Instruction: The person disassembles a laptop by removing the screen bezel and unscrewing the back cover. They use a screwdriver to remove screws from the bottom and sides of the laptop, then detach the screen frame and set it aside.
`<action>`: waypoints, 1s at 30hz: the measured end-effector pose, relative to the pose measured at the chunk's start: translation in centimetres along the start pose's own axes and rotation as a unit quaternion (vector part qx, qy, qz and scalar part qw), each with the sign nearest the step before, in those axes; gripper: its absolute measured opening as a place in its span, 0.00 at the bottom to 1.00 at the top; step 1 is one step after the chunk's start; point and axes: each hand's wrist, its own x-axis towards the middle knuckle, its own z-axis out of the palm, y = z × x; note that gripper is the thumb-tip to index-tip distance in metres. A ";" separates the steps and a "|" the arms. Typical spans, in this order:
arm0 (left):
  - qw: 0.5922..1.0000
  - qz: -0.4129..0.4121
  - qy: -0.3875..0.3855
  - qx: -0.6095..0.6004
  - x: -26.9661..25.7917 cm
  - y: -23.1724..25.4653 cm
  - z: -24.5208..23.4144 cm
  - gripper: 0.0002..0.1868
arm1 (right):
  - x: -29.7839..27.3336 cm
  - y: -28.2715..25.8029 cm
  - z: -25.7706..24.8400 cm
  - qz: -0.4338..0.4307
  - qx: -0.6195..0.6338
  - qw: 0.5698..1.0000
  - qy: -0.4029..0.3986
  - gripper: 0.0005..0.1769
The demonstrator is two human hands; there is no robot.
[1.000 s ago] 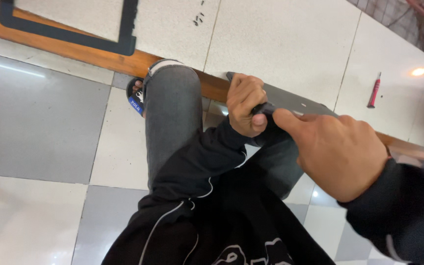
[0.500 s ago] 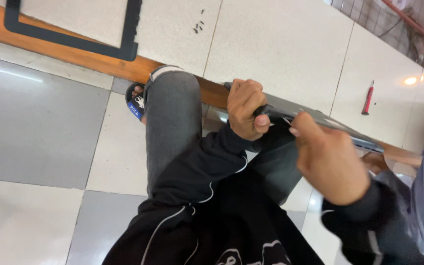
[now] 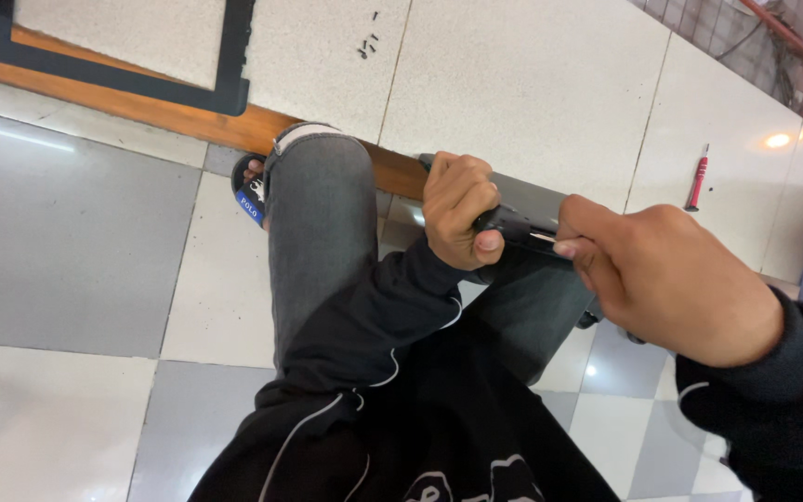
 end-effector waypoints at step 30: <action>1.000 0.007 -0.009 -0.015 -0.5 -0.2 0.0 0.35 | -0.1 -0.9 0.3 0.046 -0.108 0.991 -0.061 0.08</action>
